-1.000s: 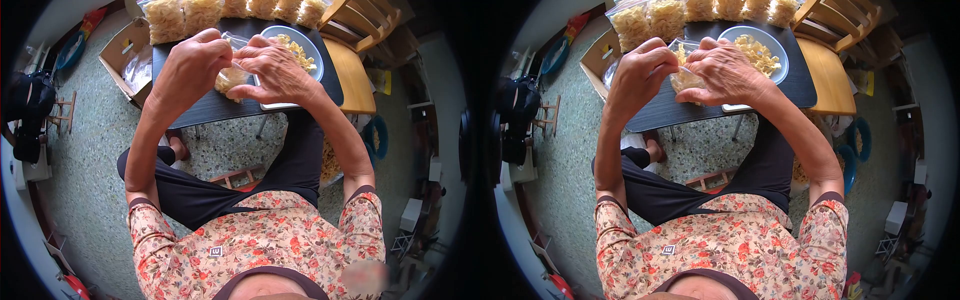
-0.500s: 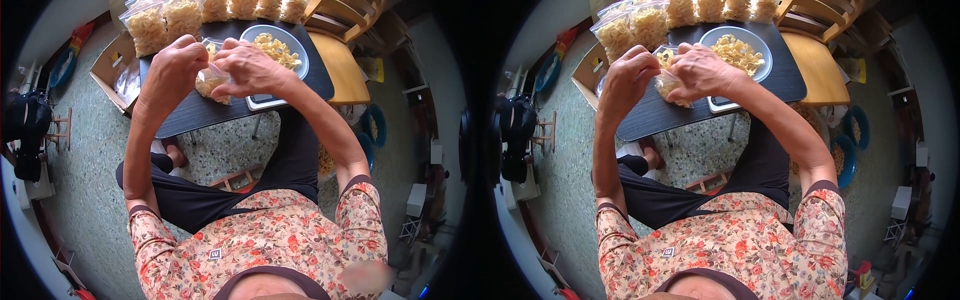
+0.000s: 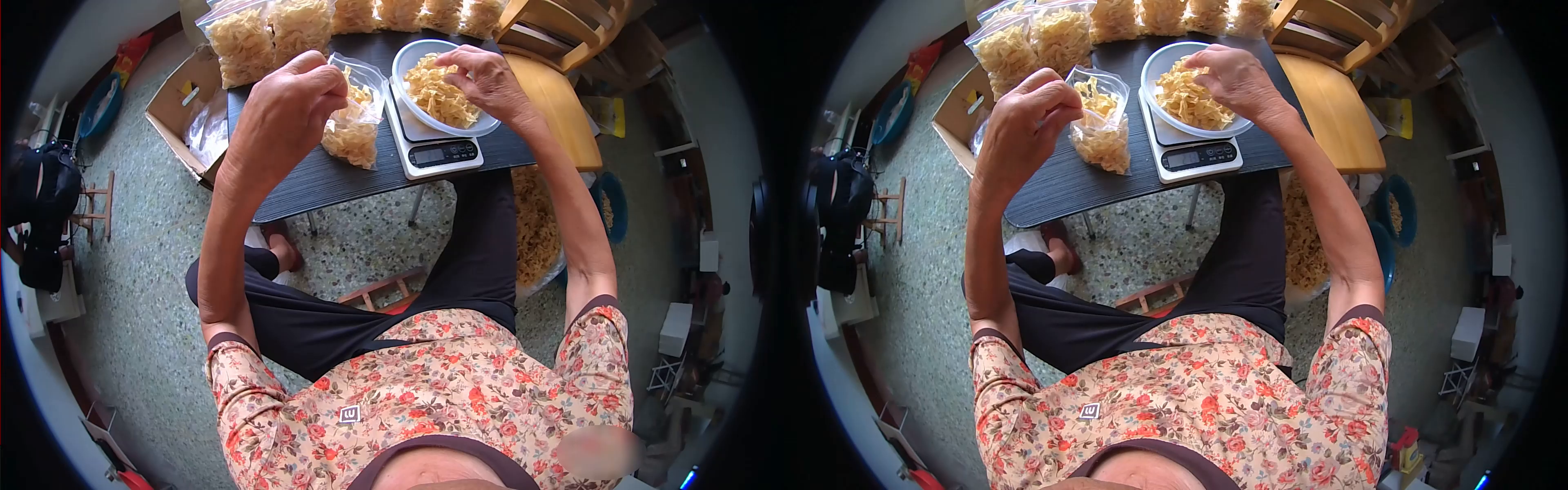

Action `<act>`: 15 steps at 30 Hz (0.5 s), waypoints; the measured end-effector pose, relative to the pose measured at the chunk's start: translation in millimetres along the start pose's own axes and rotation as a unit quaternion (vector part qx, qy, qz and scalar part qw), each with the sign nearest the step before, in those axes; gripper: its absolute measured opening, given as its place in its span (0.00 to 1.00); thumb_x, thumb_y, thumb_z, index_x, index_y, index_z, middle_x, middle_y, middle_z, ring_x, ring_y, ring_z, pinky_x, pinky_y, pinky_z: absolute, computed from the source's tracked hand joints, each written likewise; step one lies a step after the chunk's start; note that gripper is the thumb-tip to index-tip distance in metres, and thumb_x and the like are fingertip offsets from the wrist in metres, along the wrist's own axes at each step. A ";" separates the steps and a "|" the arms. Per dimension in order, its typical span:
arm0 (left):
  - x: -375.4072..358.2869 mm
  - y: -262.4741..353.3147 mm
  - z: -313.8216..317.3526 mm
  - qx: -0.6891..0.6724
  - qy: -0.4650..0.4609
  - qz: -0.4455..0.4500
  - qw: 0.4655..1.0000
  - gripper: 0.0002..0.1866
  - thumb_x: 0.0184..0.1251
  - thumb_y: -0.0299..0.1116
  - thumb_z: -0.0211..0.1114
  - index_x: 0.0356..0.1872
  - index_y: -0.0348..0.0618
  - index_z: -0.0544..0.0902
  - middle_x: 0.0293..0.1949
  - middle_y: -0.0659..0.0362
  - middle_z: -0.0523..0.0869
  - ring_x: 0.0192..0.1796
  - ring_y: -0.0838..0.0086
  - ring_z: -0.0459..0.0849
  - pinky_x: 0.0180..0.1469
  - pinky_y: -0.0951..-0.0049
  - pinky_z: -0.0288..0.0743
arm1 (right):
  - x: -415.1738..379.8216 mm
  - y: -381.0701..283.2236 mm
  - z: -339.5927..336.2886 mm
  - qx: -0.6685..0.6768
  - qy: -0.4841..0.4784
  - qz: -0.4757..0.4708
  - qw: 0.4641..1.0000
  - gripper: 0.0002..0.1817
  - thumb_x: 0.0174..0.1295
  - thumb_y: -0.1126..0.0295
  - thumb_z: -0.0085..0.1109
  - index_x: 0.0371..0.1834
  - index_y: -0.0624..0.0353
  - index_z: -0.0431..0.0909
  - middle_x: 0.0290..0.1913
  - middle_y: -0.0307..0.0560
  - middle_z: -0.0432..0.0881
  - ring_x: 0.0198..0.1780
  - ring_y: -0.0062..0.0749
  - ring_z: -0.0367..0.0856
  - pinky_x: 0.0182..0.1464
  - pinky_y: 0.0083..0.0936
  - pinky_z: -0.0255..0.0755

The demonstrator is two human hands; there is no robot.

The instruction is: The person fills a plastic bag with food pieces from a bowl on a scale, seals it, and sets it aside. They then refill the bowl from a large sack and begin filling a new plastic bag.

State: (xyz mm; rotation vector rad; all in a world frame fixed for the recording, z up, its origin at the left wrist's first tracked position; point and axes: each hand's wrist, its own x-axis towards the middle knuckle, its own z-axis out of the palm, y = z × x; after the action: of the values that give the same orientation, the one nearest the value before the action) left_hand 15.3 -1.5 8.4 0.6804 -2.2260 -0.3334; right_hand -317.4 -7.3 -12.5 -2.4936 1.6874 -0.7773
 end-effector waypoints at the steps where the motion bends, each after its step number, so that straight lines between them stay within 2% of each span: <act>1: 0.1 0.0 0.8 -0.009 0.003 0.003 1.000 0.06 0.65 0.25 0.71 0.36 0.35 0.81 0.36 0.50 0.81 0.37 0.52 0.85 0.40 0.57 0.77 | 2.3 0.1 5.9 -0.020 0.003 -0.040 0.999 0.13 0.63 0.75 0.69 0.51 0.56 0.88 0.45 0.46 0.89 0.43 0.36 0.88 0.49 0.29 0.82; 2: 0.3 0.1 1.2 -0.008 0.002 0.003 1.000 0.06 0.65 0.25 0.71 0.36 0.35 0.81 0.36 0.50 0.81 0.37 0.52 0.85 0.40 0.57 0.77 | 3.7 0.4 10.0 -0.041 0.005 -0.081 0.996 0.15 0.62 0.79 0.68 0.53 0.56 0.87 0.45 0.44 0.87 0.40 0.33 0.86 0.45 0.27 0.81; 3: 0.1 0.6 1.2 -0.012 0.003 0.004 1.000 0.06 0.65 0.25 0.71 0.36 0.35 0.81 0.36 0.50 0.81 0.36 0.52 0.85 0.40 0.57 0.77 | 3.7 -2.2 10.8 -0.040 0.005 -0.081 0.996 0.15 0.62 0.79 0.68 0.53 0.56 0.87 0.45 0.44 0.87 0.40 0.33 0.86 0.45 0.27 0.81; 5: 0.4 0.1 0.5 -0.015 0.004 0.001 1.000 0.06 0.65 0.25 0.71 0.36 0.35 0.81 0.36 0.50 0.81 0.36 0.52 0.85 0.39 0.56 0.77 | 2.7 -7.2 12.1 -0.071 -0.035 -0.074 0.994 0.16 0.62 0.77 0.68 0.54 0.55 0.86 0.46 0.46 0.87 0.41 0.39 0.87 0.47 0.30 0.81; 9: 0.6 -2.0 0.2 -0.003 0.006 0.014 1.000 0.06 0.65 0.24 0.70 0.36 0.35 0.81 0.35 0.50 0.81 0.36 0.52 0.85 0.39 0.56 0.77 | -2.0 -7.2 13.4 -0.095 -0.037 -0.036 0.994 0.12 0.63 0.75 0.69 0.49 0.57 0.86 0.42 0.45 0.87 0.41 0.39 0.88 0.47 0.31 0.82; 11: 0.2 -2.1 1.3 -0.004 0.002 0.011 1.000 0.05 0.65 0.24 0.70 0.36 0.35 0.81 0.35 0.50 0.81 0.36 0.52 0.85 0.39 0.56 0.77 | -4.0 -2.3 14.3 -0.095 0.002 -0.056 0.994 0.08 0.63 0.71 0.69 0.45 0.54 0.88 0.41 0.47 0.86 0.43 0.44 0.87 0.49 0.36 0.82; 12: 0.1 -2.4 1.9 -0.005 0.004 0.015 1.000 0.06 0.65 0.25 0.70 0.36 0.35 0.81 0.35 0.50 0.81 0.36 0.52 0.85 0.39 0.56 0.77 | -5.0 -4.3 12.5 -0.094 0.003 -0.057 0.994 0.08 0.63 0.71 0.69 0.45 0.54 0.88 0.41 0.47 0.86 0.43 0.44 0.87 0.49 0.36 0.82; 14: 0.3 -1.9 2.0 -0.005 0.007 0.019 1.000 0.06 0.66 0.25 0.70 0.36 0.36 0.81 0.35 0.50 0.81 0.36 0.52 0.85 0.40 0.56 0.76 | -8.3 -8.2 7.9 -0.068 0.098 -0.084 0.989 0.07 0.62 0.71 0.71 0.43 0.55 0.89 0.38 0.47 0.87 0.40 0.44 0.88 0.46 0.33 0.83; 15: 0.6 -1.1 1.6 -0.004 0.001 0.010 1.000 0.06 0.66 0.25 0.70 0.36 0.36 0.81 0.35 0.50 0.81 0.36 0.52 0.85 0.40 0.56 0.76 | -9.2 -7.0 6.7 -0.068 0.099 -0.083 0.989 0.07 0.62 0.71 0.71 0.43 0.55 0.89 0.38 0.47 0.87 0.40 0.44 0.88 0.46 0.33 0.83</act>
State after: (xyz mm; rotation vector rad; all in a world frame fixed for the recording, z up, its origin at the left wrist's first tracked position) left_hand 14.2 -2.7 7.3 0.6543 -2.2262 -0.3303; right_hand -311.2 2.0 -19.8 -2.7626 1.6567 -0.9862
